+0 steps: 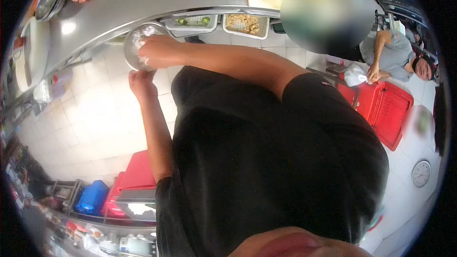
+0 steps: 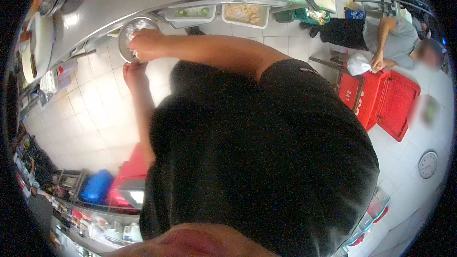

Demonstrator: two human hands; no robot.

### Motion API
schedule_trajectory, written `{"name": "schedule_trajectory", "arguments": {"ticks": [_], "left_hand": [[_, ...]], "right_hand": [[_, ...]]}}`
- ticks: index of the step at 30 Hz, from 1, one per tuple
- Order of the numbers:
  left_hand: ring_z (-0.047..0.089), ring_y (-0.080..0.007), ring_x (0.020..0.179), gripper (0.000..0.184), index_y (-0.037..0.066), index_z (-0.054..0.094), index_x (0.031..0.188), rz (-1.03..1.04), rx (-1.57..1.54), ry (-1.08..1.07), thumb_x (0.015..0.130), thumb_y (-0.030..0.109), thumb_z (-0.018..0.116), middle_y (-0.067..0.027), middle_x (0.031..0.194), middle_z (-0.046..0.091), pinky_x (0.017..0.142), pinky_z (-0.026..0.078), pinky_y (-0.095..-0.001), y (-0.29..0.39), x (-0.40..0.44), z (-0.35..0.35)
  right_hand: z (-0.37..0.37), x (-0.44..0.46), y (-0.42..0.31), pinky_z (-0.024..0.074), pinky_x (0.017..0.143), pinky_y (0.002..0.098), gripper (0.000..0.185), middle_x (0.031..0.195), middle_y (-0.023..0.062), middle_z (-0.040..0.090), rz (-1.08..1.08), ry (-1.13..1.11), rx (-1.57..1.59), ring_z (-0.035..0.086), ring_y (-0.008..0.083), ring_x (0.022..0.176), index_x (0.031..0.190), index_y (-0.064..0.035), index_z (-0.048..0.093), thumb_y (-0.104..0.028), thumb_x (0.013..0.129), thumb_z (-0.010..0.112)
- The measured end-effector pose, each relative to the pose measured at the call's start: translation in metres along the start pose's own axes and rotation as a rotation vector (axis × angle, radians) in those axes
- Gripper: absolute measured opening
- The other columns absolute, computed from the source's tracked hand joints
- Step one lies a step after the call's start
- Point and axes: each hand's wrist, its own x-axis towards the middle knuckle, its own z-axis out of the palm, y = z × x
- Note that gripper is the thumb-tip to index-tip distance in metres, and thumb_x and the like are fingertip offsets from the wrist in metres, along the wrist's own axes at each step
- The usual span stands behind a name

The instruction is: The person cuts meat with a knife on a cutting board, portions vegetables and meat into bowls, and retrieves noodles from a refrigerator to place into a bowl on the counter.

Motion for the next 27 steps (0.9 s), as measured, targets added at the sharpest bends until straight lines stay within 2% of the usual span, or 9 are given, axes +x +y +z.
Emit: {"name": "schedule_trajectory", "arguments": {"ticks": [1,3,7,11,14,17,21,25,27], "left_hand": [[0.063,-0.029,0.083,0.011,-0.001,0.045,0.086,-0.066,-0.126,0.033,0.081,-0.006,0.052,-0.0174,0.089,0.058,0.075,0.058,-0.0415,-0.016,-0.013,-0.013],[0.063,-0.0312,0.086,0.013,-0.002,0.046,0.091,0.06,0.298,-0.058,0.08,-0.006,0.052,-0.0195,0.094,0.059,0.077,0.057,-0.0438,-0.059,-0.047,-0.026],[0.062,-0.0256,0.08,0.013,0.003,0.046,0.086,-0.007,0.291,-0.028,0.08,-0.006,0.053,-0.0142,0.088,0.058,0.073,0.057,-0.0403,-0.089,-0.099,-0.018],[0.056,-0.0173,0.068,0.016,0.007,0.044,0.079,-0.07,0.323,0.005,0.08,-0.005,0.054,-0.007,0.077,0.054,0.065,0.055,-0.0355,-0.138,-0.131,-0.049],[0.054,-0.0165,0.064,0.018,0.009,0.042,0.077,-0.269,0.247,0.192,0.081,-0.006,0.053,-0.0043,0.071,0.05,0.062,0.054,-0.0338,-0.13,-0.167,-0.003],[0.056,-0.017,0.066,0.018,0.009,0.042,0.078,-0.28,0.289,0.187,0.081,-0.006,0.052,-0.0062,0.075,0.054,0.061,0.053,-0.033,-0.164,-0.194,0.015],[0.059,-0.0188,0.069,0.017,0.009,0.042,0.079,-0.369,0.3,0.211,0.082,-0.005,0.051,-0.0091,0.08,0.058,0.061,0.052,-0.0328,-0.228,-0.206,0.048],[0.061,-0.0208,0.077,0.014,0.008,0.046,0.083,-0.377,0.073,0.204,0.082,-0.005,0.052,-0.0096,0.086,0.059,0.068,0.055,-0.0361,-0.275,-0.217,0.07],[0.062,-0.0214,0.078,0.012,0.006,0.046,0.083,-0.251,0.347,0.02,0.083,-0.004,0.052,-0.0099,0.087,0.059,0.068,0.056,-0.0365,-0.303,-0.22,0.066]], "right_hand": [[0.01,-0.016,-0.007,0.0498,0.083,0.0462,0.028,0.103,0.0197,0.062,0.006,0.045,0.039,0.062,0.035,0.095,0.096,-0.0093,0.068,-0.018,0.071,0.062],[0.017,-0.064,0.002,0.0497,0.082,0.0464,0.029,0.102,0.0187,0.062,0.035,0.145,0.143,0.062,0.0344,0.094,0.097,-0.0091,0.068,-0.018,0.071,0.062],[0.044,-0.118,0.058,0.0491,0.081,0.0421,0.033,0.099,0.0167,0.063,0.012,0.371,0.269,0.061,0.0332,0.094,0.104,-0.0053,0.065,-0.013,0.072,0.064],[0.072,-0.168,0.124,0.0473,0.089,0.0418,0.035,0.109,0.0173,0.062,0.214,0.323,0.355,0.059,0.035,0.102,0.109,-0.0064,0.064,-0.015,0.075,0.065],[0.107,-0.203,0.213,0.0465,0.091,0.04,0.035,0.111,0.0184,0.062,0.421,0.305,0.305,0.058,0.0357,0.103,0.11,-0.0062,0.063,-0.015,0.076,0.063],[0.141,-0.256,0.316,0.0451,0.095,0.0372,0.043,0.115,0.0184,0.062,0.641,0.204,0.106,0.058,0.0324,0.109,0.118,-0.0056,0.06,-0.021,0.078,0.063],[0.154,-0.339,0.418,0.0423,0.098,0.0397,0.053,0.121,0.0222,0.058,1.015,0.062,0.208,0.055,0.0351,0.114,0.118,-0.0022,0.059,-0.023,0.069,0.06],[0.165,-0.396,0.489,0.0396,0.102,0.0375,0.062,0.126,0.0223,0.056,1.12,-0.079,0.193,0.052,0.034,0.119,0.125,-0.0016,0.055,-0.031,0.071,0.06],[0.17,-0.416,0.512,0.0389,0.103,0.0372,0.064,0.127,0.0225,0.055,1.134,-0.005,0.197,0.052,0.0339,0.12,0.126,-0.0009,0.054,-0.035,0.072,0.062]]}}
